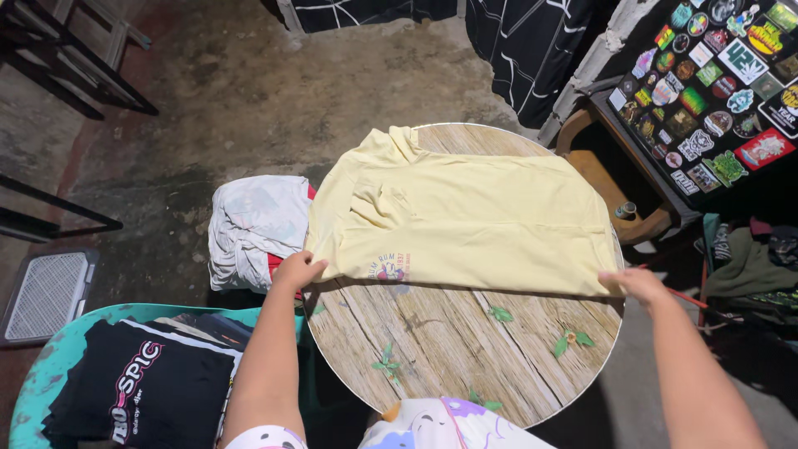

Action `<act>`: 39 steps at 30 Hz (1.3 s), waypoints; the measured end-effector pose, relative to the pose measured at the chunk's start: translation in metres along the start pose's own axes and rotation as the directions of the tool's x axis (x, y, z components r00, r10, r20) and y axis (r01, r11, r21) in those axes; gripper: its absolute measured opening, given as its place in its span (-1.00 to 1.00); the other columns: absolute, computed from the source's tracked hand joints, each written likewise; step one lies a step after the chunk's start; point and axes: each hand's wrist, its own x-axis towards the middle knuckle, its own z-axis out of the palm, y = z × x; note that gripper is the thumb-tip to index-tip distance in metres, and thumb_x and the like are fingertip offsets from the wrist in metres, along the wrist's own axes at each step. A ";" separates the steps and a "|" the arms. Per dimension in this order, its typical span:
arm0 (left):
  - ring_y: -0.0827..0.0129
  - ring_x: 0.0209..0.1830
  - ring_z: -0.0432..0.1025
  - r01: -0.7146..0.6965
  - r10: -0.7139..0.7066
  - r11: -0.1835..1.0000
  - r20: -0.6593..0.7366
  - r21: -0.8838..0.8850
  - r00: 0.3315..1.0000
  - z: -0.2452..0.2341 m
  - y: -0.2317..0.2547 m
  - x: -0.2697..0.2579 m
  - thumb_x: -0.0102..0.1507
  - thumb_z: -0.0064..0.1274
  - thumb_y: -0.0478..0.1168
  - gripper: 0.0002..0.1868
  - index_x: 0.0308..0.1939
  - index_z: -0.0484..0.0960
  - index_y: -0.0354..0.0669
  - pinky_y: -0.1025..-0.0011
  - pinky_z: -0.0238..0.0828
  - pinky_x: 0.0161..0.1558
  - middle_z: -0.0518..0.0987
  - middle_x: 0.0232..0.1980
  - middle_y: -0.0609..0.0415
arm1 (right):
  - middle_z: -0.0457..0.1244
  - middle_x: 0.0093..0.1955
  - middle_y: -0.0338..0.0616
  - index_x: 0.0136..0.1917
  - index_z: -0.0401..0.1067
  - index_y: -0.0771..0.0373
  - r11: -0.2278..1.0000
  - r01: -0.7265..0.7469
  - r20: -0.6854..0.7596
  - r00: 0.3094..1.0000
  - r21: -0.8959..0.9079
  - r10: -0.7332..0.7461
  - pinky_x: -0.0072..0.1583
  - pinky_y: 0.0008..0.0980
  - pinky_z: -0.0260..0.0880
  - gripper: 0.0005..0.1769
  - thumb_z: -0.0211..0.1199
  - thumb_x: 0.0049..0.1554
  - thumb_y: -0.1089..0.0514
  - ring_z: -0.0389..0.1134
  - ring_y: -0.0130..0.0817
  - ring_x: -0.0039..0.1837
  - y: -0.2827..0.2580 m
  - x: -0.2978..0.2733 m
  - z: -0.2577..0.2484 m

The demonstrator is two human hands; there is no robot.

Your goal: The person folds several t-shirts one by one on a round table. They smooth each shirt, fold the sides and bottom up, then place the folded shirts onto a green plastic stool. The shirts include a black graphic tee, a yellow tee, and a white tee.

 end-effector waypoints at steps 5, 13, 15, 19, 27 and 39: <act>-0.03 -0.05 0.59 -0.089 0.049 0.943 -0.129 -0.322 0.990 0.007 -0.019 0.010 0.32 -0.05 0.12 -0.52 0.06 0.65 -0.16 0.17 0.45 0.02 0.69 -0.09 -0.18 | 0.36 0.05 -0.05 0.06 0.62 0.21 0.999 -0.049 0.043 0.998 0.022 0.048 0.09 -0.05 0.06 -0.52 0.48 0.05 -0.18 0.19 -0.21 0.09 0.010 -0.016 -0.018; -0.12 -0.08 0.52 -0.301 0.183 0.897 -0.347 -0.325 0.920 -0.018 0.019 -0.030 0.24 0.11 0.09 -0.50 0.08 0.46 -0.18 0.09 0.43 -0.03 0.62 -0.10 -0.23 | 0.37 0.04 -0.34 0.05 0.51 0.12 0.882 0.179 -0.016 0.982 0.435 -0.191 0.22 -0.29 0.14 -0.71 0.33 0.15 -0.06 0.27 -0.50 0.15 0.008 -0.022 -0.048; -0.17 -0.11 0.48 -0.280 0.239 0.951 -0.267 -0.131 0.934 -0.024 0.024 -0.052 0.05 0.29 0.06 -0.32 0.13 0.41 -0.14 0.03 0.41 -0.08 0.59 -0.12 -0.22 | 0.38 0.03 -0.30 0.05 0.51 0.17 0.921 0.185 -0.039 0.982 0.343 -0.183 0.24 -0.28 0.13 -0.69 0.34 0.14 -0.05 0.28 -0.48 0.15 0.010 -0.026 -0.047; 0.02 -0.04 0.50 -0.248 0.254 0.965 -0.551 0.088 0.795 -0.005 0.018 -0.095 0.01 0.17 -0.11 -0.56 -0.05 0.52 -0.05 0.02 0.38 -0.05 0.60 -0.14 0.01 | 0.36 -0.01 -0.25 0.08 0.56 0.21 0.961 0.184 -0.046 0.983 0.207 -0.178 0.25 -0.23 0.10 -0.63 0.42 0.11 -0.05 0.27 -0.42 0.12 0.019 -0.035 -0.030; 0.13 0.01 0.46 -0.113 0.001 0.983 -0.622 -0.141 0.783 0.033 0.026 -0.144 0.05 0.30 0.11 -0.56 -0.12 0.59 0.02 0.06 0.34 -0.01 0.57 -0.07 0.11 | 0.34 -0.02 -0.40 0.09 0.52 0.00 0.983 -0.001 -0.003 1.000 0.182 0.002 0.08 -0.17 0.03 -0.59 0.45 0.01 -0.14 0.26 -0.49 0.08 0.026 -0.043 -0.015; 0.15 0.05 0.45 -0.132 0.119 0.990 -0.729 0.040 0.674 0.039 0.035 -0.116 0.12 0.21 -0.10 -0.87 -0.32 0.73 -0.01 0.09 0.36 0.03 0.61 0.00 0.16 | 0.34 -0.04 -0.43 0.04 0.50 0.01 0.974 0.019 -0.051 0.999 0.227 -0.007 0.08 -0.17 0.00 -0.68 0.40 0.10 -0.13 0.29 -0.50 0.09 0.026 -0.045 -0.014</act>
